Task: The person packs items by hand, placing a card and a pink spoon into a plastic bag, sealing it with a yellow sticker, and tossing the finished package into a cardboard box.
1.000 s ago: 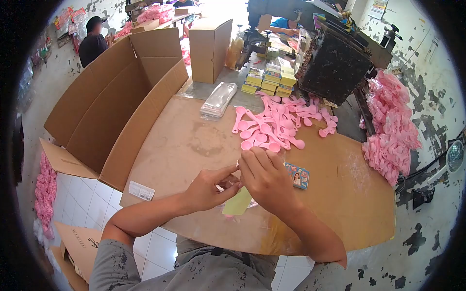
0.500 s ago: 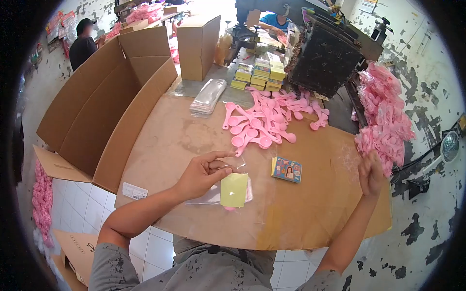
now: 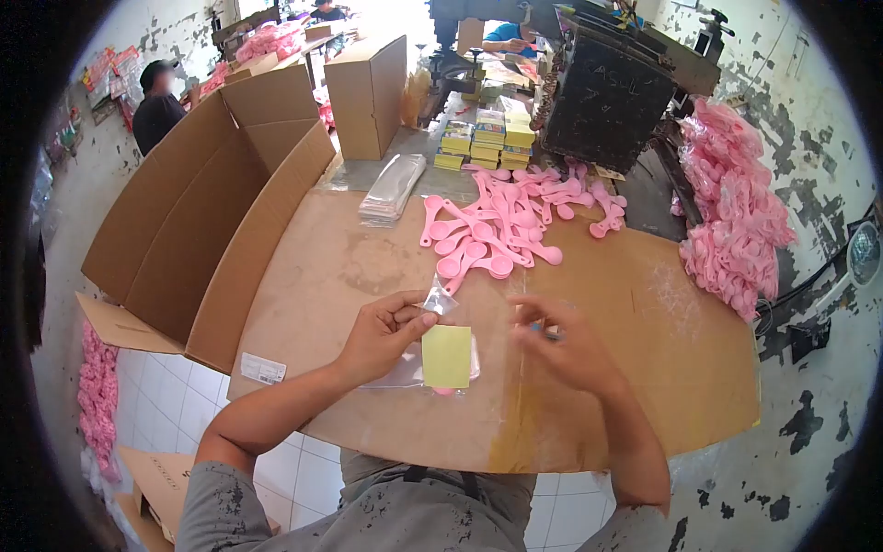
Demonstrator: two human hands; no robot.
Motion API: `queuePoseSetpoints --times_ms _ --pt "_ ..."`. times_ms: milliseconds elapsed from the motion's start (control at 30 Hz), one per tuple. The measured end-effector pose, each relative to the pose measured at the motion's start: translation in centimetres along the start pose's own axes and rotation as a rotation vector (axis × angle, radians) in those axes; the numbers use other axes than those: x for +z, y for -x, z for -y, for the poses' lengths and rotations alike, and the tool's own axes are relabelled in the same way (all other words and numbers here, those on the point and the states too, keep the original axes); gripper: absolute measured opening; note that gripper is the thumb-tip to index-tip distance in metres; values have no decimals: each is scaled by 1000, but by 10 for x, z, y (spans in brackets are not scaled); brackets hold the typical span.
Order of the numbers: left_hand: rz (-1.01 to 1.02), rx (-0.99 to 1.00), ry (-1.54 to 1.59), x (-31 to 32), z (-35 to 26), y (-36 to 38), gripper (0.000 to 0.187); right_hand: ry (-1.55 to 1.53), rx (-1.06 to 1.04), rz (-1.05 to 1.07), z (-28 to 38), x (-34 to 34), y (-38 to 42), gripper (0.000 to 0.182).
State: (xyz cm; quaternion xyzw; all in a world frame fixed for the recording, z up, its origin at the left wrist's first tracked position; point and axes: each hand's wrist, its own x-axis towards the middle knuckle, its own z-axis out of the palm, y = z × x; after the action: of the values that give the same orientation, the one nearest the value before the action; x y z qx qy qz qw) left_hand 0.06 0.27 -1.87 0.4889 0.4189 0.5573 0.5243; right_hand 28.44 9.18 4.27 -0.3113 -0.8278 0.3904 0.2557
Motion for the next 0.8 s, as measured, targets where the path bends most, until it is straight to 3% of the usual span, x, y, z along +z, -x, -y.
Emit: queuePoseSetpoints --times_ms 67,167,267,667,800 --pt "-1 14 8 0 -1 1 40 -191 -79 91 8 38 -14 40" --pt "22 5 -42 -1 -8 3 39 -476 101 101 -1 59 -27 33" --pt "51 -18 101 -2 -9 1 39 -486 191 119 1 52 -29 25" --pt "17 -115 -26 0 -7 3 24 -683 133 -7 -26 56 -20 15" --pt "36 -38 -44 -1 1 3 24 -662 82 24 -34 54 -18 15"
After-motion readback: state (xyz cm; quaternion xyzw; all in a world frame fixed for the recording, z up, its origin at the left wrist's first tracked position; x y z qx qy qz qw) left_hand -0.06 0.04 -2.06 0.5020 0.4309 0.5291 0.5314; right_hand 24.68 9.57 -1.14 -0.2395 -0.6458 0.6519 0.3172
